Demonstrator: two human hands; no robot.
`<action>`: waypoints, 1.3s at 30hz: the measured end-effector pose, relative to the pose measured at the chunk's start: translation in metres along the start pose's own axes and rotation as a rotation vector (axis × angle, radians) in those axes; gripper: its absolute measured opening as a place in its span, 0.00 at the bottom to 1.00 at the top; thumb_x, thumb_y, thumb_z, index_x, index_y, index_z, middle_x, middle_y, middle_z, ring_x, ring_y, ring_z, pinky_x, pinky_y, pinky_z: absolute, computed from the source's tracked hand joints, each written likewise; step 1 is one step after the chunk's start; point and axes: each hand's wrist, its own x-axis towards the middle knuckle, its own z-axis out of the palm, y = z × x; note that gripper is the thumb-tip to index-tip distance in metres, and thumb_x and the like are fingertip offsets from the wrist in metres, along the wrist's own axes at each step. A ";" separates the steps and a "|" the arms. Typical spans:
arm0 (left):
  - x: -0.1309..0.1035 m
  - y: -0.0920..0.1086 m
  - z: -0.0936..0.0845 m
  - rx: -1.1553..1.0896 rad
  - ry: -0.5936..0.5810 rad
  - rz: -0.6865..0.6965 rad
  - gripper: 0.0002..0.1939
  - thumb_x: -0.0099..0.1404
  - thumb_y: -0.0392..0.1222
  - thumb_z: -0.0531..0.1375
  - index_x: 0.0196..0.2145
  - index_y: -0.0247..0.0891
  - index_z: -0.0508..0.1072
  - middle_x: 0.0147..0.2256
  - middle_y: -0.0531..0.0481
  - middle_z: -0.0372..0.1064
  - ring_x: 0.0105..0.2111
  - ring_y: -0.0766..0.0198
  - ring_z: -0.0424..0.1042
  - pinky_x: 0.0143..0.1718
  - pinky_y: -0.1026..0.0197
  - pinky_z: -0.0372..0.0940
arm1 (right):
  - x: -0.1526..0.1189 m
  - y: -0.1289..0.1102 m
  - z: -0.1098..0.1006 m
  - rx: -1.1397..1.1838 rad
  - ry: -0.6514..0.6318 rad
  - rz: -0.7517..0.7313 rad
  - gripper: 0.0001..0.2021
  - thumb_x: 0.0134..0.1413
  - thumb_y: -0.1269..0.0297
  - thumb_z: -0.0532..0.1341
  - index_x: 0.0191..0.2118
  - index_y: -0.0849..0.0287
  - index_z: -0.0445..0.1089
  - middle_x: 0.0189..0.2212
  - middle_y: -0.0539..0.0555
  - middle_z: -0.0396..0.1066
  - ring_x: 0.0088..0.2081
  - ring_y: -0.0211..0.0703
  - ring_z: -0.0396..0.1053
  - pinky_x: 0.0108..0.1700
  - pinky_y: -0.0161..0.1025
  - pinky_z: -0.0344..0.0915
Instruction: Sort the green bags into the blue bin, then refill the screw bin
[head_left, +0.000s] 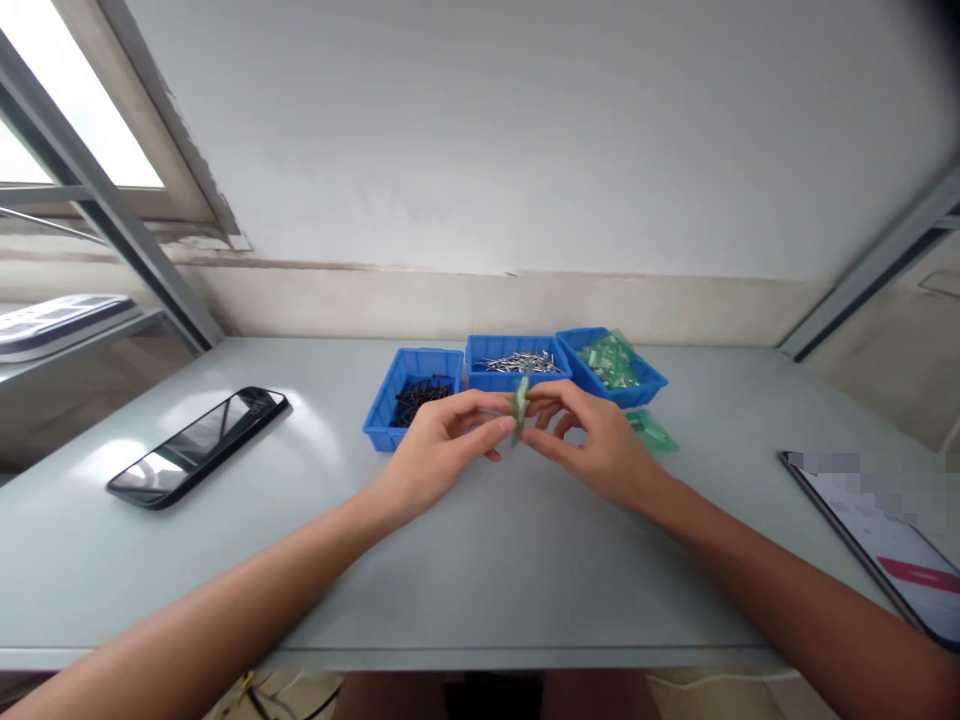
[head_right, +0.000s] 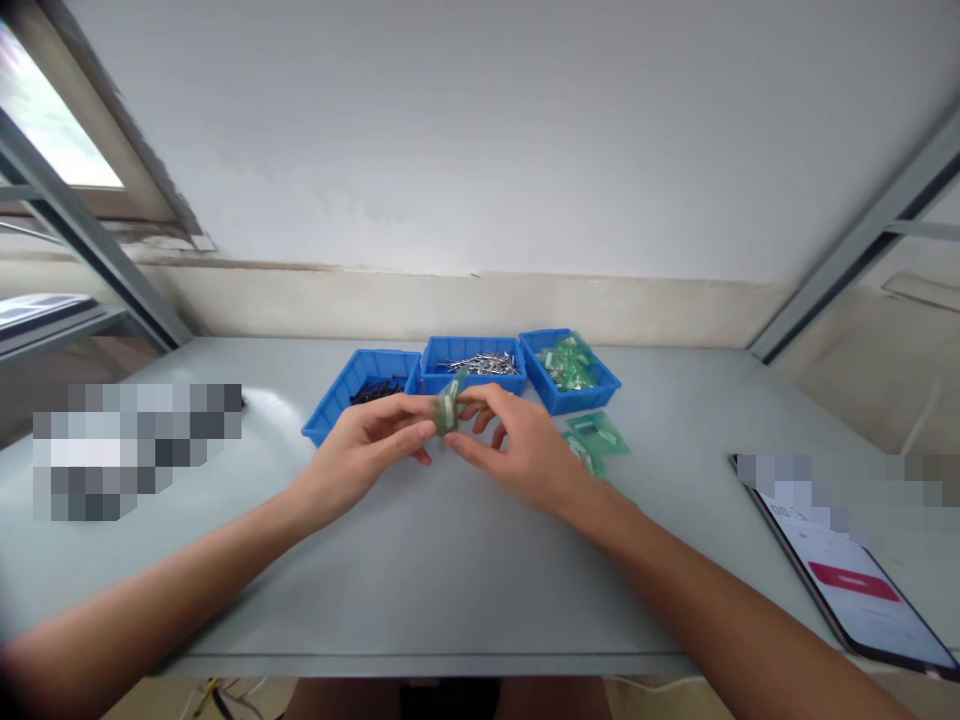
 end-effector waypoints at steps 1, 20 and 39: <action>-0.001 0.000 0.000 0.021 -0.019 0.009 0.08 0.61 0.41 0.60 0.37 0.36 0.75 0.42 0.46 0.70 0.38 0.63 0.69 0.34 0.63 0.69 | 0.000 0.001 0.000 0.008 -0.009 -0.002 0.15 0.52 0.57 0.63 0.44 0.55 0.64 0.37 0.52 0.71 0.36 0.40 0.70 0.33 0.35 0.67; -0.002 -0.003 0.001 0.274 0.135 0.117 0.13 0.61 0.38 0.60 0.45 0.39 0.68 0.43 0.46 0.67 0.35 0.65 0.69 0.30 0.65 0.64 | -0.003 0.001 -0.006 0.101 -0.033 0.042 0.04 0.57 0.69 0.54 0.38 0.57 0.64 0.24 0.47 0.62 0.26 0.36 0.60 0.29 0.34 0.61; -0.002 -0.003 -0.002 0.360 0.135 0.188 0.06 0.63 0.40 0.59 0.37 0.38 0.73 0.35 0.49 0.71 0.34 0.64 0.69 0.34 0.64 0.63 | -0.004 -0.001 -0.002 0.163 -0.007 -0.006 0.07 0.61 0.65 0.53 0.45 0.54 0.61 0.26 0.47 0.66 0.28 0.37 0.67 0.31 0.36 0.64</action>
